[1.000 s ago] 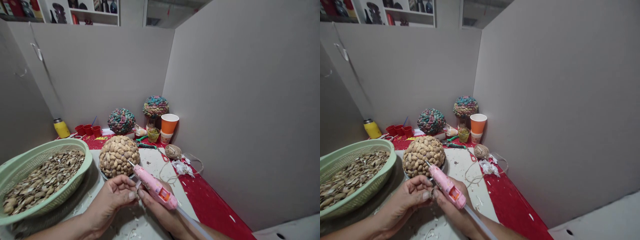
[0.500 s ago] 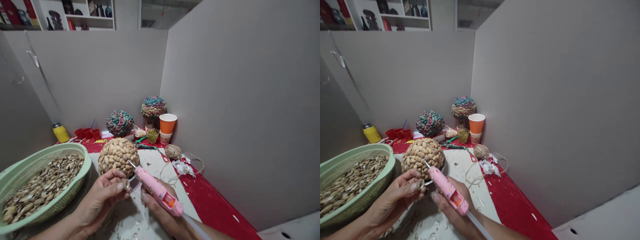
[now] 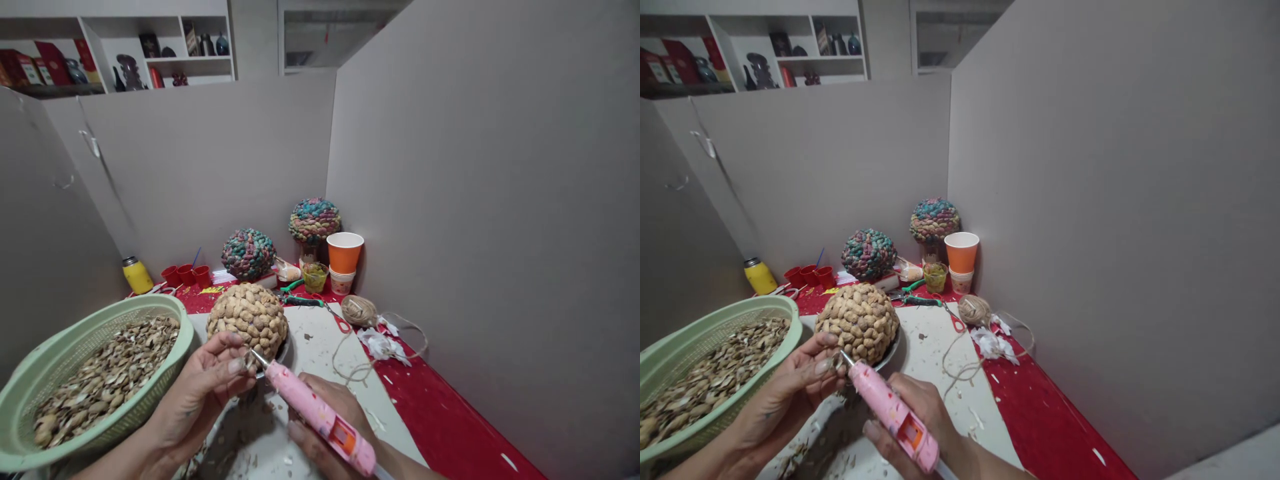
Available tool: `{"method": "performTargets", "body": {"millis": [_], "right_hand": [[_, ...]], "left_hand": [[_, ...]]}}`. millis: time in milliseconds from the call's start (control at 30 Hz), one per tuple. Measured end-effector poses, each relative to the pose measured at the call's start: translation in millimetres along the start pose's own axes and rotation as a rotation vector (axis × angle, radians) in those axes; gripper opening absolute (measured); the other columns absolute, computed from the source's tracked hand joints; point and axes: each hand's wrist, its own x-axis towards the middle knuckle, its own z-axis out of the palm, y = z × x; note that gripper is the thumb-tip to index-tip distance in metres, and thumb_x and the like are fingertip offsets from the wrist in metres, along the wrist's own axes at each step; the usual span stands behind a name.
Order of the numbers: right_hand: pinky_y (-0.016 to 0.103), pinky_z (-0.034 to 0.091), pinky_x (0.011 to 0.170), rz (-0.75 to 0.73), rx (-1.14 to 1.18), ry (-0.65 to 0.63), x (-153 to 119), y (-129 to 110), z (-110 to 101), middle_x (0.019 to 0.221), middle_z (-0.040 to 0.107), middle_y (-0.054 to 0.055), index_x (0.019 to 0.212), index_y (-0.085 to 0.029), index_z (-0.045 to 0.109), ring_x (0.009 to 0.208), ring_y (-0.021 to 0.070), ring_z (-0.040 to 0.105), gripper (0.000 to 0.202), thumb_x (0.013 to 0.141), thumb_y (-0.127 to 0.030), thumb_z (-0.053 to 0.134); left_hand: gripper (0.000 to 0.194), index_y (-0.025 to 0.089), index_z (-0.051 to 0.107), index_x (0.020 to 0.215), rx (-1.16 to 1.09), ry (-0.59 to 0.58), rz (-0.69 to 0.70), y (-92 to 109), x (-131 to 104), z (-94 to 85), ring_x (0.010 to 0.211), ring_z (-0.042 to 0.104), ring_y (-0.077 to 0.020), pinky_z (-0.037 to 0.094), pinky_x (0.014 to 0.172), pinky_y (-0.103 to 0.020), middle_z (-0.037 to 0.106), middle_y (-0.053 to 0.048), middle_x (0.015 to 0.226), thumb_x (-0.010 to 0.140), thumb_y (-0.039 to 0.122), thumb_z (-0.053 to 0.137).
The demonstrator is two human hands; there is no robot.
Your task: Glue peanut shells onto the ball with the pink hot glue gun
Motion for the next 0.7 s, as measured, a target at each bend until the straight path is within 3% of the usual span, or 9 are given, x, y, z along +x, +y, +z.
{"method": "performTargets", "body": {"millis": [167, 433, 700], "right_hand": [[0.022, 0.034, 0.051, -0.098, -0.062, 0.053, -4.2, 9.0, 6.0, 0.065, 0.045, -0.005, 0.078, -0.022, 0.043, 0.053, 0.0102, 0.043, 0.019, 0.091, -0.032, 0.054], [0.022, 0.033, 0.052, -0.053, -0.057, -0.011, -4.5, 5.6, 3.4, 0.065, 0.043, -0.005, 0.076, -0.022, 0.041, 0.053, 0.0102, 0.042, 0.018, 0.085, -0.024, 0.056], [0.024, 0.031, 0.050, 0.044, -0.092, -0.049, -5.3, 5.3, 5.5, 0.063, 0.041, -0.005, 0.072, -0.022, 0.037, 0.051, 0.0104, 0.039, 0.026, 0.088, -0.032, 0.055]], "left_hand": [[0.028, 0.019, 0.068, 0.094, 0.018, 0.009, 0.055, 2.7, 1.2, -1.1, 0.075, 0.069, -0.0120, 0.058, 0.076, -0.026, 0.071, 0.000, 0.085, 0.071, 0.008, 0.082], [0.029, 0.019, 0.069, 0.094, 0.087, 0.009, 0.117, -0.9, 2.1, -0.6, 0.077, 0.063, -0.0109, 0.053, 0.073, -0.022, 0.070, 0.000, 0.085, 0.070, 0.013, 0.084], [0.029, 0.018, 0.066, 0.093, 0.169, 0.025, 0.158, -1.7, 3.5, 0.4, 0.072, 0.060, -0.0116, 0.050, 0.072, -0.024, 0.067, 0.000, 0.079, 0.070, 0.016, 0.084]]}}
